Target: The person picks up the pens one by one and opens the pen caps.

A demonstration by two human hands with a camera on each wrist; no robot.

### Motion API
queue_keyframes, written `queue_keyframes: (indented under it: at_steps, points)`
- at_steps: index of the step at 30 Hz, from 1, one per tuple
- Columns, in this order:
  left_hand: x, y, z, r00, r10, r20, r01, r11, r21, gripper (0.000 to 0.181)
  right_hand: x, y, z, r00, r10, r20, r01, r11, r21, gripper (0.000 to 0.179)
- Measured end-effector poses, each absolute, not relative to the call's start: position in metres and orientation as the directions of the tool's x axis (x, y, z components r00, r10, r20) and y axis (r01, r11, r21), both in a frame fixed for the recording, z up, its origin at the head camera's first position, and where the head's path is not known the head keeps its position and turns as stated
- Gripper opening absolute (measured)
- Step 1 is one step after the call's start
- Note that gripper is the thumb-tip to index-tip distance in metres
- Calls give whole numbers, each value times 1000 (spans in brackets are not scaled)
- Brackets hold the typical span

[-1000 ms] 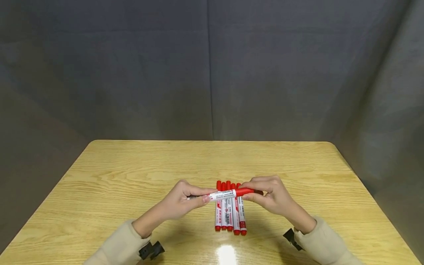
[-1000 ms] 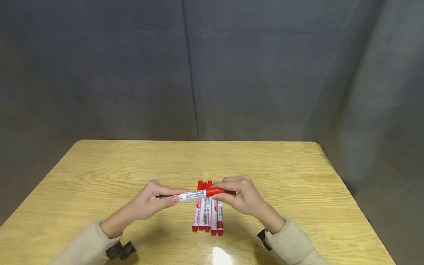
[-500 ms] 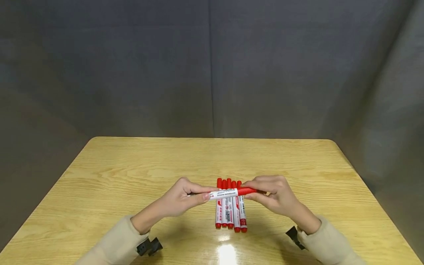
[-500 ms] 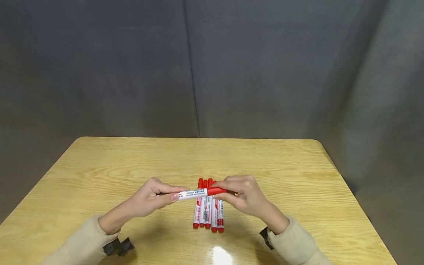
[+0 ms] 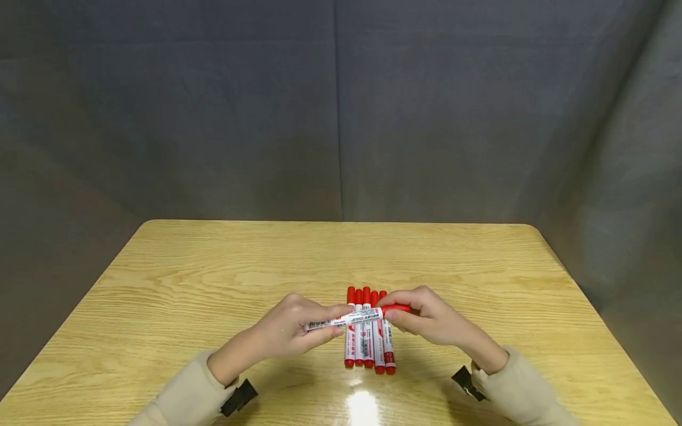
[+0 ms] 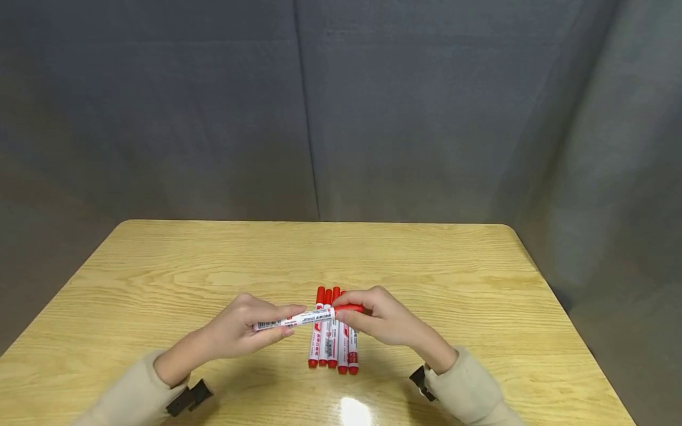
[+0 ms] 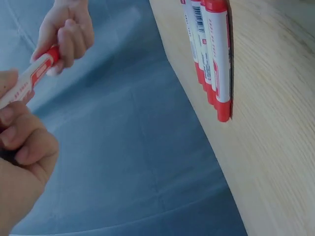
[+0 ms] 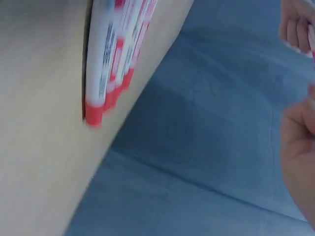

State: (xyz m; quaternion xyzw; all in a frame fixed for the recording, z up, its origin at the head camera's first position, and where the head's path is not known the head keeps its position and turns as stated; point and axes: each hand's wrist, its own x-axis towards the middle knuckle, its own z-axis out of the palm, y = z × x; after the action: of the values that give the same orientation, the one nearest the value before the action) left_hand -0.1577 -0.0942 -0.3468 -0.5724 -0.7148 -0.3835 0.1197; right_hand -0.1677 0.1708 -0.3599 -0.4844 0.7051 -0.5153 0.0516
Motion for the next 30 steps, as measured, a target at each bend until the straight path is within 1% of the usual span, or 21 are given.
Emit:
queue_keyframes:
  at_steps: [2, 4, 7, 9, 12, 15, 18, 20, 22, 25, 30]
  points:
    - [-158, -94, -346, -306, 746, 591, 919, 68, 389, 28, -169, 172, -359, -462, -787, 409, -706, 47, -706, 13]
    - [-157, -95, -346, -322, 762, 562, 906, 75, 417, 27, -170, 173, -359, -412, -814, 410, -776, 77, -626, 10]
    - [-157, -96, -346, -337, 780, 527, 886, 74, 457, 26, -170, 173, -358, -368, -818, 442, -835, 81, -544, 10]
    - [-157, -96, -346, -341, 784, 518, 872, 57, 487, 27, -169, 174, -357, -355, -808, 470, -845, 62, -531, 12]
    - [-159, -94, -346, -326, 784, 528, 867, 25, 498, 26, -168, 175, -356, -341, -786, 516, -848, 20, -530, 15]
    - [-159, -93, -346, -327, 778, 536, 851, -3, 525, 26, -167, 175, -355, -331, -770, 545, -850, -7, -527, 18]
    - [-159, -92, -346, -346, 770, 537, 825, -23, 565, 26, -166, 176, -353, -327, -754, 570, -856, -19, -516, 20]
    - [-158, -91, -345, -357, 763, 539, 808, -38, 588, 26, -165, 176, -352, -328, -744, 582, -859, -20, -511, 22]
    - [-158, -91, -344, -356, 757, 549, 803, -54, 594, 26, -163, 176, -351, -327, -740, 588, -860, -24, -509, 23]
    - [-157, -92, -343, -347, 752, 560, 800, -74, 596, 25, -163, 174, -349, -306, -738, 602, -868, -43, -494, 25]
    - [-155, -94, -340, -364, 761, 537, 780, -67, 623, 26, -162, 172, -346, -277, -734, 620, -883, -59, -465, 29]
